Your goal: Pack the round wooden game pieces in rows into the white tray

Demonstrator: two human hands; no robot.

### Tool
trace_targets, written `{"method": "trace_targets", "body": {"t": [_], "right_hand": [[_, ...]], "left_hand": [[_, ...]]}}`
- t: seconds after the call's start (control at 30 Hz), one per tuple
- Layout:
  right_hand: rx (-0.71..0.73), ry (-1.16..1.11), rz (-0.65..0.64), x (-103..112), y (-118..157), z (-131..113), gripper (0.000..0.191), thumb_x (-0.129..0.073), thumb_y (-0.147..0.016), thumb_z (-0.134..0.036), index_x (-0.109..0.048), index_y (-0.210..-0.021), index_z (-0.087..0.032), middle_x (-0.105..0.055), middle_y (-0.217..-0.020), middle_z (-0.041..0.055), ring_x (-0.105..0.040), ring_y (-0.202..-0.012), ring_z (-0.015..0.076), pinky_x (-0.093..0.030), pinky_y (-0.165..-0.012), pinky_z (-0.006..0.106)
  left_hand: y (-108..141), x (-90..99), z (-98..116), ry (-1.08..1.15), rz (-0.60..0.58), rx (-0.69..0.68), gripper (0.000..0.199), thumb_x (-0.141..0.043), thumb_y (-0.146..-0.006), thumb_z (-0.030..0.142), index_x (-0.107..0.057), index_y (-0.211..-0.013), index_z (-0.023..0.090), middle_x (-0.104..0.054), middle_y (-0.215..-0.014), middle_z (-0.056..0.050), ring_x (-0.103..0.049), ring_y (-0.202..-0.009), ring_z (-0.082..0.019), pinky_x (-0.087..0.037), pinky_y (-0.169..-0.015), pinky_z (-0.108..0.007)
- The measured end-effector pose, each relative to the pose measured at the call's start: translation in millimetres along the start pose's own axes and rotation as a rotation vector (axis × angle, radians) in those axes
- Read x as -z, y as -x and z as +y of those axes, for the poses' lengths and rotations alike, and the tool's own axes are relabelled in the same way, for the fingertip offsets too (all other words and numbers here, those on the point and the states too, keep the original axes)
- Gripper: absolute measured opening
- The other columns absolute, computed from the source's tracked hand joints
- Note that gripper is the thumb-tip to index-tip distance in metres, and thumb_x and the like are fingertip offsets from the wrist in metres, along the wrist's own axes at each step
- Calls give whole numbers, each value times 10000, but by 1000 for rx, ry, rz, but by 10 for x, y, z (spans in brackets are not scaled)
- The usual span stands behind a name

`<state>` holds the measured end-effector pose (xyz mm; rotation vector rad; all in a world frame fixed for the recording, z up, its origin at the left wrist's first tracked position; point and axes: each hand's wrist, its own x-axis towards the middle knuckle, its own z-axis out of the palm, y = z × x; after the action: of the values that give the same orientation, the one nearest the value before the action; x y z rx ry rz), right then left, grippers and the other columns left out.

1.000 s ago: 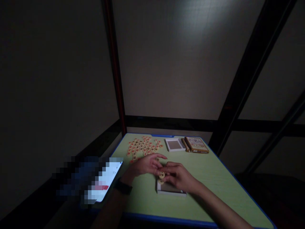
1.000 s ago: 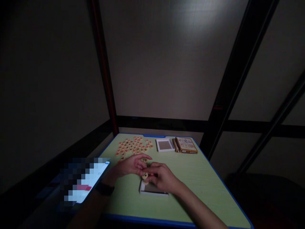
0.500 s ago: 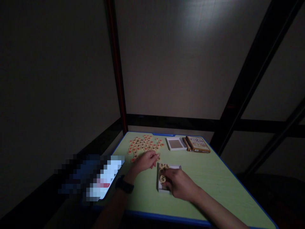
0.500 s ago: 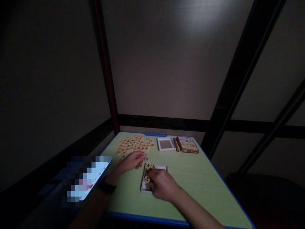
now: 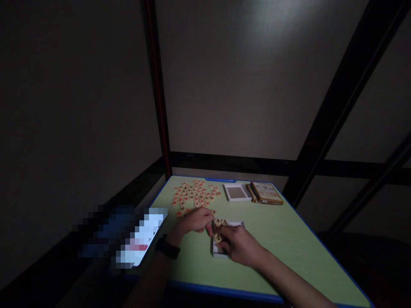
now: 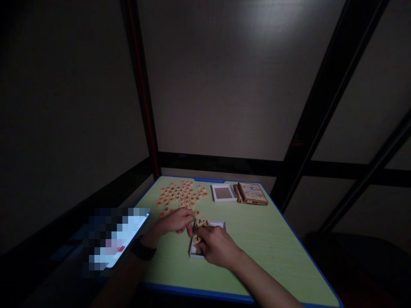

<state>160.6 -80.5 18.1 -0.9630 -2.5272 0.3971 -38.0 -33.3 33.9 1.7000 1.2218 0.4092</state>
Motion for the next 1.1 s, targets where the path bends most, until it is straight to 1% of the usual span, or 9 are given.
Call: {"method": "trace_targets", "body": {"t": [0.2,0.33,0.5,0.7,0.8,0.9,0.97,1.03,1.1], "right_hand": [[10,-28,16,-12,6,17,266,-602,-784,-82,-681,-1017,-182,-730,-919,76,-669,-843,207,-484,-759,276],[3,-91,33,19,21,11,271,-652,-775,-106,-692,-1031,-188,-731,-871,53,-663,-785,187,-480,-723,254],[-121,-182,126,259,4,99,216,-639,-841,-192,-705,-1047,-185,-732,-758,26,-660,-657,156,-469,-637,229],[-205,-63,208,539,-162,411,213,-544,-903,-270,-713,-972,-160,-716,-696,41,-629,-612,173,-463,-631,278],[-241,-28,204,520,-236,574,226,-526,-892,-257,-717,-944,-149,-716,-705,61,-625,-618,186,-449,-620,288],[-284,4,243,436,-247,707,275,-486,-907,-278,-724,-948,-145,-726,-733,75,-640,-647,202,-454,-646,302],[-290,18,246,379,-223,776,299,-465,-916,-284,-727,-953,-145,-743,-777,86,-658,-688,213,-458,-675,308],[-280,27,212,335,-189,828,297,-458,-914,-269,-729,-945,-150,-756,-818,92,-675,-733,221,-458,-697,307],[-269,44,169,309,-161,859,286,-457,-907,-245,-730,-917,-159,-762,-836,91,-681,-755,222,-453,-702,299]], "left_hand": [[67,13,22,36,-175,7,172,-405,-817,243,-458,-658,204,-688,-548,-15,-386,-353,-82,-249,-392,-221],[71,10,27,53,-212,18,171,-410,-821,256,-457,-664,206,-692,-546,-14,-402,-342,-83,-249,-385,-218],[35,3,-13,51,-240,36,168,-425,-827,280,-457,-679,206,-711,-579,-16,-410,-349,-79,-255,-392,-214],[6,-22,-46,60,-246,28,200,-460,-839,348,-453,-697,207,-710,-638,-12,-426,-347,-78,-249,-389,-219],[-27,18,-65,29,-59,-4,249,-452,-879,386,-470,-711,203,-688,-654,0,-409,-369,-76,-262,-416,-219],[-39,134,-89,-202,460,-11,266,-434,-922,339,-504,-708,198,-665,-678,-3,-514,-523,-106,-323,-516,-218],[-14,229,-109,-450,746,77,230,-441,-936,304,-560,-768,202,-682,-747,-22,-601,-690,-148,-368,-609,-234],[32,304,-133,-649,828,184,192,-459,-946,310,-613,-890,210,-706,-855,-46,-644,-821,-189,-407,-685,-259],[81,340,-157,-762,812,236,197,-482,-943,307,-636,-1015,208,-707,-996,-76,-659,-909,-210,-443,-739,-276]]}}
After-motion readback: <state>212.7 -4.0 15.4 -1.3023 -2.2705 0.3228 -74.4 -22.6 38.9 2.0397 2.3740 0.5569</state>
